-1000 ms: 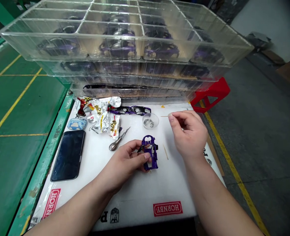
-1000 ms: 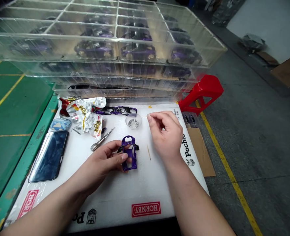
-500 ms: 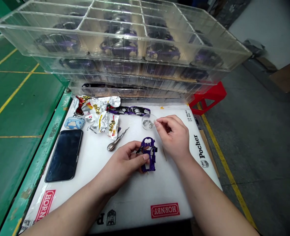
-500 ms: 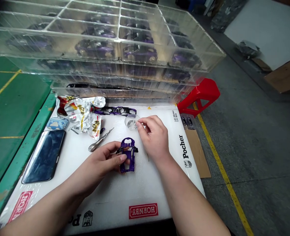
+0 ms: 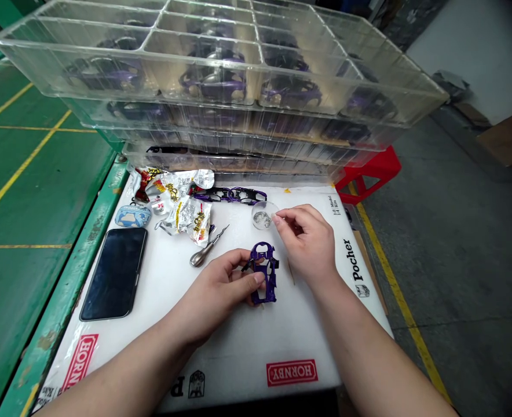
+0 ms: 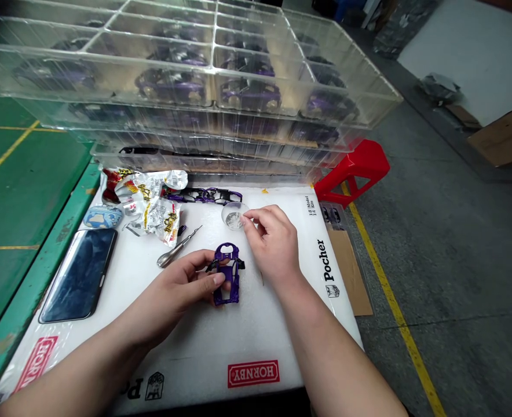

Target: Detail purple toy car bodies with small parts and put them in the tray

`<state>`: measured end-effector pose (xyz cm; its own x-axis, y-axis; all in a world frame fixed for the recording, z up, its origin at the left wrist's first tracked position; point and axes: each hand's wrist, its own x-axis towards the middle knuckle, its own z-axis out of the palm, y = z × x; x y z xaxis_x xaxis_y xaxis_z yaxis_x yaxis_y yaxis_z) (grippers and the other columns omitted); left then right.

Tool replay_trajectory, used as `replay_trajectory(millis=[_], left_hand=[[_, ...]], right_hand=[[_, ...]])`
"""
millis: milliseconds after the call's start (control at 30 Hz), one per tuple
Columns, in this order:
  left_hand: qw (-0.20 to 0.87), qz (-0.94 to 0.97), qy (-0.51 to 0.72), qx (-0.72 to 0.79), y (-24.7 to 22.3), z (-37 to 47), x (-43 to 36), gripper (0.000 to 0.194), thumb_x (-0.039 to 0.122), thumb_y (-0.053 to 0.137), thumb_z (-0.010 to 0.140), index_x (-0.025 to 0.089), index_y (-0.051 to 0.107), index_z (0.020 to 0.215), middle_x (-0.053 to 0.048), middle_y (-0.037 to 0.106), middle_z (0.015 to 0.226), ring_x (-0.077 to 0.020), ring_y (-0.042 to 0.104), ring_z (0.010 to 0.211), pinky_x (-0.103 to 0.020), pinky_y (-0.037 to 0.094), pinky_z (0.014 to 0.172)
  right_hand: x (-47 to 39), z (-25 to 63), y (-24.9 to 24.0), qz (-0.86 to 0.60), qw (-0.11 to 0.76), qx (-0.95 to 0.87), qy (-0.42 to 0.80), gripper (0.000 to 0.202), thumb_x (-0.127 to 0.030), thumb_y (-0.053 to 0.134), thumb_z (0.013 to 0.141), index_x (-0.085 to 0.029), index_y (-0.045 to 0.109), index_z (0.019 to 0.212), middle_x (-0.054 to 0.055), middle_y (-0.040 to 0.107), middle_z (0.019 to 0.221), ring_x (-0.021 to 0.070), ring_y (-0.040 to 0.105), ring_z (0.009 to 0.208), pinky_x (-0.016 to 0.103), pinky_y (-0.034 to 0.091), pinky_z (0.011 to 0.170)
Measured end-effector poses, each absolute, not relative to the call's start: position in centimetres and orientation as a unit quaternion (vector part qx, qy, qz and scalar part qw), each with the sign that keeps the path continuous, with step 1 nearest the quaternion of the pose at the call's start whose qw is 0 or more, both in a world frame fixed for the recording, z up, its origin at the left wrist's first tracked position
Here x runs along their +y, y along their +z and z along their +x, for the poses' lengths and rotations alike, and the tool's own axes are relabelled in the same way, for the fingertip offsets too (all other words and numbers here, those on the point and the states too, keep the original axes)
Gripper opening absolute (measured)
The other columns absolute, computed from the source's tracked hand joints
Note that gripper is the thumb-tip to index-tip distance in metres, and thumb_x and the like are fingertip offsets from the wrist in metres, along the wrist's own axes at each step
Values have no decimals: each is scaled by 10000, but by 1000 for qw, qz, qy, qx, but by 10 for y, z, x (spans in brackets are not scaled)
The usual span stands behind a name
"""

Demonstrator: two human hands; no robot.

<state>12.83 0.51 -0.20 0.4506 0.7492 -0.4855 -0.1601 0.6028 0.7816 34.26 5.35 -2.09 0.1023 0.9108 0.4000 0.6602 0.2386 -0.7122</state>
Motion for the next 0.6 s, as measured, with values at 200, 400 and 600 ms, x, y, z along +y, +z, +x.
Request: replay_trajectory(millis=[200,400,600], left_hand=[[777,345,286,442,-2,128,6,533,528,969,871,144,799,1199,-99,825,973,-194,712,814,-307,564,752],[778,335,287,447,-2,127,4,485,515,917,928,149,795,1223,-115,827,1002,-205,739,836,-307,581,744],[772,321,316,449,-2,129,5,481,484,962,882,179,768,1199,-95,782,1098,-247,786,951,-299,616,699]], right_hand=[[51,345,-18,-606,469,-631,118,132,-356,767,1067,-261,843,1017,44,759,971,225,680,814,385,580,756],[50,346,-18,-607,475,-626,120,139,-376,774,1065,-267,843,1013,46,758,963,231,678,830,382,585,766],[51,346,-17,-607,477,-623,127,127,-366,780,1064,-266,843,1016,47,757,962,233,676,836,375,582,760]])
